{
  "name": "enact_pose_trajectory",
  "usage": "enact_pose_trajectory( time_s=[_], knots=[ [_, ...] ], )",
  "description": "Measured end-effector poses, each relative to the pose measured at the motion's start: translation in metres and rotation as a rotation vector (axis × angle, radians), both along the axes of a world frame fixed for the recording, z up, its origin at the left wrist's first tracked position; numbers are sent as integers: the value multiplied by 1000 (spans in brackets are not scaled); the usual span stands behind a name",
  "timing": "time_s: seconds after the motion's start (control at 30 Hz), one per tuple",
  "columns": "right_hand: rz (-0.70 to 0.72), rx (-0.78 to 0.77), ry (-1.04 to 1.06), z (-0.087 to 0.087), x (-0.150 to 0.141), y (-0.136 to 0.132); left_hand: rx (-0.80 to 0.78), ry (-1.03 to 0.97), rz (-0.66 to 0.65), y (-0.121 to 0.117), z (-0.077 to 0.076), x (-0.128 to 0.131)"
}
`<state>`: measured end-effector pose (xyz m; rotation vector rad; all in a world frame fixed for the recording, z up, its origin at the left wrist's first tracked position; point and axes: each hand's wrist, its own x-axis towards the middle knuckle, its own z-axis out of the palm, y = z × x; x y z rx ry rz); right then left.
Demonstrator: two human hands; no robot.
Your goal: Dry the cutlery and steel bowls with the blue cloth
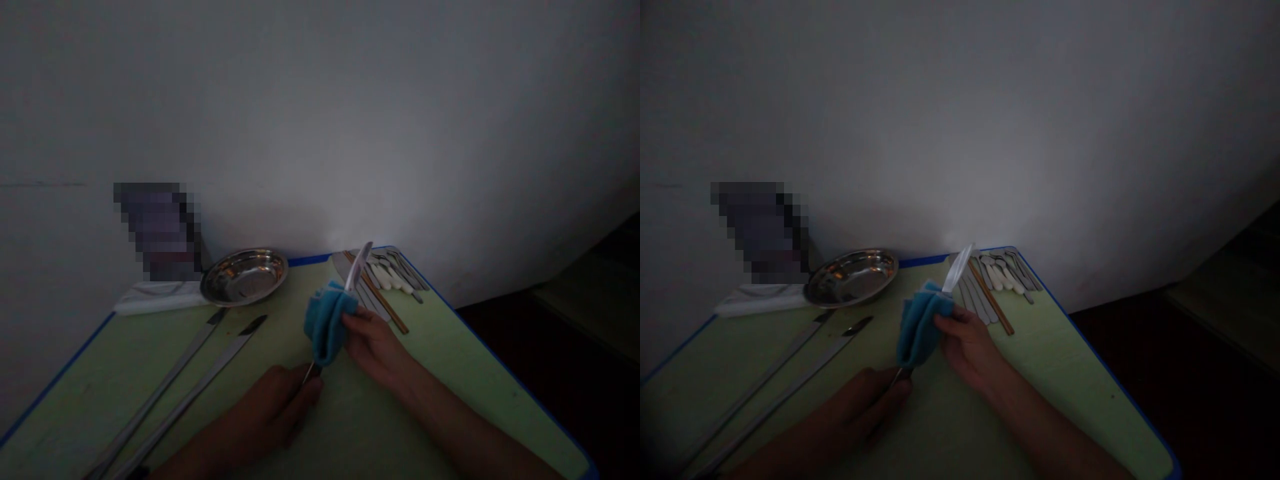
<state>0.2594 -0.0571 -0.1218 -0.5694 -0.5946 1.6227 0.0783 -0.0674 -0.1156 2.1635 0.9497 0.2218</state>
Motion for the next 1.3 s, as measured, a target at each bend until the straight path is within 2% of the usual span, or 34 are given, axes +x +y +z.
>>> enact_pose_trajectory(
  time_s=[0.13,0.3,0.4,0.53,0.63,0.7,0.77,0.87,0.97,1.1,1.2,1.3],
  knots=[
    [49,1,83,-1,-8,-8,-5,-1,-23,0,2,0],
    [12,-116,-20,-1,-14,-7,9,9,-2,-2,3,0],
    [-154,-196,-31,0,-7,1,52,84,-43,-4,3,-1],
    [-422,-177,17,8,16,14,85,154,-69,-6,3,-1],
    [-582,-217,34,17,30,19,58,140,-90,-5,5,-3],
    [-639,-230,29,21,34,20,27,103,-91,-5,6,-5],
    [-653,-230,6,20,31,18,2,67,-75,-5,7,-7],
    [-628,-230,-76,10,11,7,-36,34,-56,-4,7,-7],
    [-472,-230,-212,-3,-20,-10,-85,7,-54,0,7,-4],
    [-371,-322,-383,-12,-45,-27,-80,19,-62,4,5,1],
    [-347,-315,-382,-12,-42,-23,-23,77,-30,2,4,2],
    [-415,-251,-296,-5,-22,-7,20,191,-59,-1,7,1]
  ],
)
